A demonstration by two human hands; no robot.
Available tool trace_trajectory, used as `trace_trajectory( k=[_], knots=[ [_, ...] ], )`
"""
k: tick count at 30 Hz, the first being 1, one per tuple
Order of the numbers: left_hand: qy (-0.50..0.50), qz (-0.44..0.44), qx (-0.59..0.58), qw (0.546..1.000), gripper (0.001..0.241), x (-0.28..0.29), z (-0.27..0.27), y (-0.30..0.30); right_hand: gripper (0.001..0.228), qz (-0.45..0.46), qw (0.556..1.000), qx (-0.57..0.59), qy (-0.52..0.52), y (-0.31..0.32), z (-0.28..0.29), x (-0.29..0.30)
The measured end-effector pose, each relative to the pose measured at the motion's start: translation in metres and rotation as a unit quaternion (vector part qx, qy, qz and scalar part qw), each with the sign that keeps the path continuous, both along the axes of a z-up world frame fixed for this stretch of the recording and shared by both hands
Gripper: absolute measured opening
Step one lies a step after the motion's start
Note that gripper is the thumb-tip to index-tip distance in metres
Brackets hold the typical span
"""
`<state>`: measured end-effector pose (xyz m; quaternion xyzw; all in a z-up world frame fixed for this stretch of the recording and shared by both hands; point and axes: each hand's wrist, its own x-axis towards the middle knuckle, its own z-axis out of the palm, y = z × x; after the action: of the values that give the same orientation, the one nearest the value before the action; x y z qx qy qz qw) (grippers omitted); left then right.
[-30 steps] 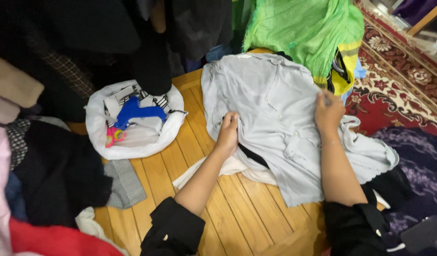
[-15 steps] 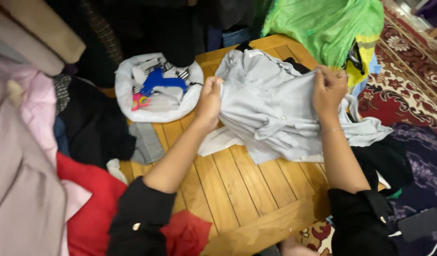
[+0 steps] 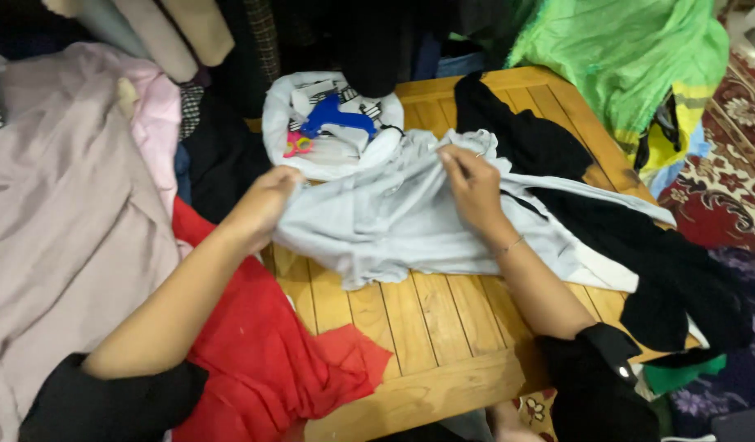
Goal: The person uses a blue glue gun to attach a small rectangular tag to a beige garment. They then fold the beige garment and place it on a pile of other clothes. Next, they pick up a light blue shirt, attach a tag to it using the glue gun, and fold it.
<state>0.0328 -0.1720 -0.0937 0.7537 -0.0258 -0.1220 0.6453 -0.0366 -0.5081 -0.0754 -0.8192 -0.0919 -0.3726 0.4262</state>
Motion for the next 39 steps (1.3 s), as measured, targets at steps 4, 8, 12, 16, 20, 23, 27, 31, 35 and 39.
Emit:
trace_trajectory(
  k=[4,8,12,16,20,23,27,31,35,39],
  knots=[
    [-0.019,0.08,-0.016,0.996,0.024,0.008,0.003,0.069,0.013,0.055,0.998,0.016,0.029,0.026,-0.025,0.004],
    [-0.031,0.132,-0.051,0.989,0.02,0.019,0.001,0.1,0.013,0.04,0.995,-0.001,0.089,0.039,-0.046,0.0],
    [-0.022,0.116,-0.06,0.991,0.018,0.023,-0.009,0.088,0.026,0.009,0.978,-0.067,0.199,0.03,-0.054,-0.005],
    [-0.009,0.11,-0.062,0.992,0.017,0.032,-0.033,0.083,0.044,0.027,0.96,-0.132,0.245,0.032,-0.047,-0.008],
    [-0.017,0.14,-0.086,0.986,0.016,0.04,-0.038,0.088,0.02,0.065,0.985,-0.076,0.142,0.019,-0.066,0.008],
    [-0.052,0.194,-0.114,0.973,0.016,0.038,-0.03,0.09,0.017,0.084,0.988,0.06,0.116,0.008,-0.062,0.016],
    [-0.123,0.285,-0.181,0.933,0.018,0.036,-0.004,0.092,0.016,0.063,0.964,0.242,0.095,0.01,-0.022,0.011],
    [-0.203,0.323,-0.201,0.902,0.014,0.047,0.001,0.115,0.017,0.056,0.969,0.235,0.049,-0.014,-0.012,0.017],
    [-0.205,0.275,-0.141,0.929,0.017,0.047,-0.006,0.108,0.018,0.021,0.978,0.204,-0.027,-0.032,-0.006,0.018],
    [0.019,0.125,-0.048,0.991,0.017,0.01,0.023,0.07,0.009,0.018,0.936,0.338,-0.095,-0.047,-0.004,0.024]
  ],
)
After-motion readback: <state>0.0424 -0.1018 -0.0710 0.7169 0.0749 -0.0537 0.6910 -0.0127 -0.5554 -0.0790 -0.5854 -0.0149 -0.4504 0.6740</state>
